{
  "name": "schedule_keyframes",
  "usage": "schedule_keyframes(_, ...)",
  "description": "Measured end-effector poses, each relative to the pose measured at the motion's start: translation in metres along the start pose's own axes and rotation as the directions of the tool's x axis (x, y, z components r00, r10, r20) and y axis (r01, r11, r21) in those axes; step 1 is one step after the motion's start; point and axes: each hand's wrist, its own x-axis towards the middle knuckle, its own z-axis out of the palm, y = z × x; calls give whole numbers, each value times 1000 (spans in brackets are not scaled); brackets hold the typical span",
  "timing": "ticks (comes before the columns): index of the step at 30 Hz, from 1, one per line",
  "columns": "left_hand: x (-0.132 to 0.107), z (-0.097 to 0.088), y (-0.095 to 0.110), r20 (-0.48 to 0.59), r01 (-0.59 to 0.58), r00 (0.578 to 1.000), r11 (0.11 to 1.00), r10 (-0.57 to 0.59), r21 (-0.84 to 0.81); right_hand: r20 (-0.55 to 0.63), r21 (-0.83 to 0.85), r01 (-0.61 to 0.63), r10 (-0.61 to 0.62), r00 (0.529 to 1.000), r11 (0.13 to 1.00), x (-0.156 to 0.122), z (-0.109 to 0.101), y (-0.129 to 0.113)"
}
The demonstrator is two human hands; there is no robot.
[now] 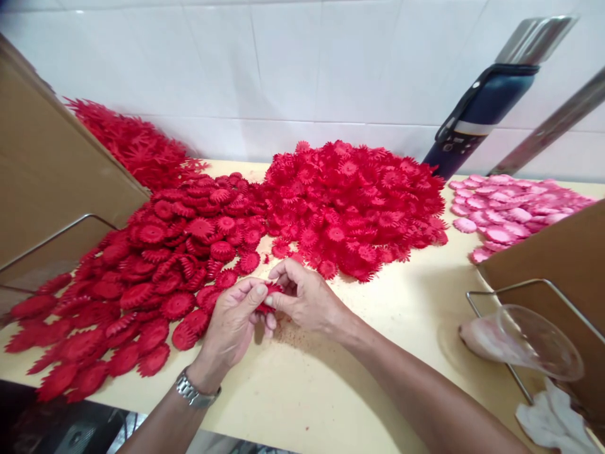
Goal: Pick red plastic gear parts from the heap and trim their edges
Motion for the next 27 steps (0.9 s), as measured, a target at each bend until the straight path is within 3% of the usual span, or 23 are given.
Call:
schedule_keyframes(4, -1, 0, 3, 29, -40, 999, 999, 41, -13, 17, 166, 1, -4, 1000, 986, 1, 0, 0)
schedule_keyframes(9, -2, 1, 4, -41, -156, 987, 987, 155, -22, -36, 183, 54, -48, 998, 982, -2, -1, 0)
schedule_keyframes(16, -1, -1, -2, -24, -137, 990, 986, 140, 90, -87, -121, 65, -76, 993, 991, -5, 5, -5)
schedule_keyframes(22, -4, -1, -6, -64, -62, 996, 993, 69, 105, -161, -392, 56, -128, 979, 918, -5, 9, 4)
schedule_keyframes(27, -3, -1, -7, -113, -132, 982, 981, 148, 144, -167, -485, 71, -172, 971, 872, -3, 3, 8)
